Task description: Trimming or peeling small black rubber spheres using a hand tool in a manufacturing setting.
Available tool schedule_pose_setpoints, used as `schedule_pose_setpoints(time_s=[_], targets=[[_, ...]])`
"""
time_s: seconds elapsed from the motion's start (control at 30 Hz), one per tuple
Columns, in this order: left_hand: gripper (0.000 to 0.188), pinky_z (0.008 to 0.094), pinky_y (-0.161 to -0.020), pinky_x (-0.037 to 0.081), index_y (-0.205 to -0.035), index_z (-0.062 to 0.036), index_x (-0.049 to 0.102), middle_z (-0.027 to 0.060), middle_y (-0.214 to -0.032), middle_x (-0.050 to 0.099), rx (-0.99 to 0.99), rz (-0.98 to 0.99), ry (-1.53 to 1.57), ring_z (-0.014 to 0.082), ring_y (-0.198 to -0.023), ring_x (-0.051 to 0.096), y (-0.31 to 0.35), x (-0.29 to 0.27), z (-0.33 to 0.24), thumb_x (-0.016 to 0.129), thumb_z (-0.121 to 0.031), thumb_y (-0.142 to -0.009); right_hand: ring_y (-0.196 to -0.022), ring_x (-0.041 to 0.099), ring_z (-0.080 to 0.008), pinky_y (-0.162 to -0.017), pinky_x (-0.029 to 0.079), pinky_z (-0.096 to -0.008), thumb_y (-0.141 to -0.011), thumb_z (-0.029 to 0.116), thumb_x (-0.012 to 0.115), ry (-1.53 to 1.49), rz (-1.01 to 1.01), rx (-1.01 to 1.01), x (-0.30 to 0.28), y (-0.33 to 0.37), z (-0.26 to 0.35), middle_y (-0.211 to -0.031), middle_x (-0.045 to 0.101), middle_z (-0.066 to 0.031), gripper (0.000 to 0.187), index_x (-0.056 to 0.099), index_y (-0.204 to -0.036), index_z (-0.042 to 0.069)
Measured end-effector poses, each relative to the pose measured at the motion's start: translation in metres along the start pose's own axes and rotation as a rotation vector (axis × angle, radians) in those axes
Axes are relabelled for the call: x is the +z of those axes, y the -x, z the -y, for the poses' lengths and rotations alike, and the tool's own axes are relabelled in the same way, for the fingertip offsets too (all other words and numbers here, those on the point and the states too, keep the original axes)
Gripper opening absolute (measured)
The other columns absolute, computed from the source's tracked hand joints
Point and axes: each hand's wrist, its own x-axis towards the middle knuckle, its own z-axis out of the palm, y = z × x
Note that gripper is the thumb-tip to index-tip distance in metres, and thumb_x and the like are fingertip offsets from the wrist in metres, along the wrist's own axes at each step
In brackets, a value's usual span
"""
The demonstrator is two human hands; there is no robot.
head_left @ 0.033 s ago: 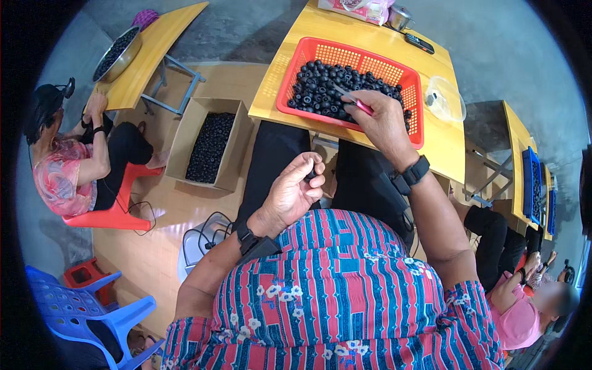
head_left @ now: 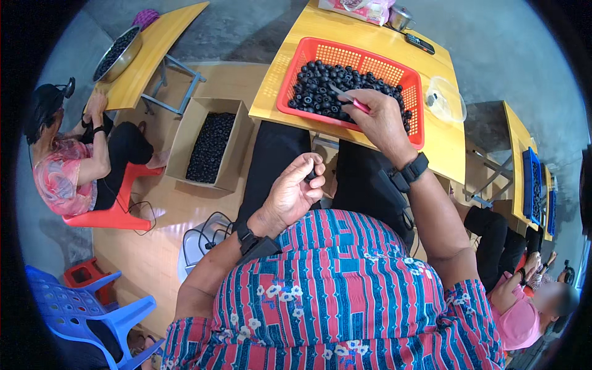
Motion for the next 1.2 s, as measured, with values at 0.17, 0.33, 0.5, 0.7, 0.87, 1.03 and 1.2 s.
schedule_pose_setpoints(time_s=[0.17,0.33,0.5,0.7,0.87,1.03,1.2], targets=[[0.012,0.0174,-0.055,0.035,-0.104,-0.0120,0.054,-0.0012,-0.091,0.051,-0.021,-0.027,-0.015,0.0070,-0.070,0.042,0.000,-0.003,-0.001,0.051,-0.020,-0.096,-0.079,0.065,-0.0281,-0.074,0.051,-0.0342,-0.076,0.006,0.067,0.109,0.176,0.007,0.012,-0.017,-0.003,-0.089,0.067,-0.0142,0.024,0.070,-0.099,0.006],[0.012,0.0175,-0.055,0.035,-0.105,-0.0121,0.054,-0.0010,-0.090,0.051,-0.026,-0.022,0.004,0.0069,-0.069,0.042,0.001,-0.003,-0.002,0.050,-0.020,-0.097,-0.079,0.064,-0.0312,-0.073,0.051,-0.0387,-0.073,0.009,0.066,0.273,0.279,-0.082,0.012,-0.027,-0.002,-0.087,0.066,-0.0126,0.025,0.070,-0.097,0.008],[0.012,0.0172,-0.057,0.036,-0.105,-0.0099,0.051,-0.0001,-0.090,0.047,-0.025,-0.016,0.002,0.0061,-0.069,0.043,0.001,0.000,-0.003,0.045,-0.019,-0.099,-0.080,0.064,-0.0312,-0.072,0.051,-0.0406,-0.073,0.011,0.063,0.343,0.350,-0.175,0.011,-0.033,-0.002,-0.084,0.066,-0.0119,0.024,0.069,-0.096,0.011],[0.012,0.0175,-0.056,0.036,-0.105,-0.0104,0.053,-0.0004,-0.090,0.049,-0.030,-0.007,0.001,0.0066,-0.070,0.043,0.000,-0.003,-0.002,0.048,-0.019,-0.098,-0.082,0.064,-0.0324,-0.073,0.051,-0.0411,-0.073,0.009,0.059,0.277,0.353,-0.084,0.019,-0.034,-0.006,-0.084,0.066,-0.0136,0.023,0.068,-0.094,0.009],[0.013,0.0179,-0.056,0.037,-0.105,-0.0105,0.055,-0.0003,-0.091,0.052,-0.026,-0.025,0.002,0.0074,-0.070,0.044,0.000,0.000,-0.002,0.051,-0.019,-0.096,-0.081,0.064,-0.0335,-0.074,0.051,-0.0414,-0.072,0.008,0.059,0.248,0.344,-0.035,0.017,-0.032,-0.005,-0.082,0.066,-0.0165,0.023,0.066,-0.094,0.007],[0.013,0.0193,-0.059,0.040,-0.105,-0.0104,0.056,-0.0001,-0.092,0.054,-0.011,-0.035,-0.036,0.0093,-0.075,0.049,0.000,-0.002,0.000,0.051,-0.018,-0.096,-0.080,0.064,-0.0340,-0.073,0.050,-0.0407,-0.072,0.007,0.059,0.203,0.332,0.021,0.016,-0.031,-0.008,-0.081,0.065,-0.0178,0.023,0.065,-0.094,0.004],[0.012,0.0197,-0.061,0.040,-0.106,-0.0098,0.053,-0.0014,-0.090,0.048,0.045,-0.064,-0.122,0.0077,-0.075,0.048,0.001,0.002,0.000,0.048,-0.016,-0.097,-0.076,0.065,-0.0263,-0.072,0.050,-0.0336,-0.074,0.004,0.062,0.018,0.310,0.014,0.003,-0.028,-0.012,-0.084,0.066,-0.0165,0.021,0.064,-0.094,0.001]])
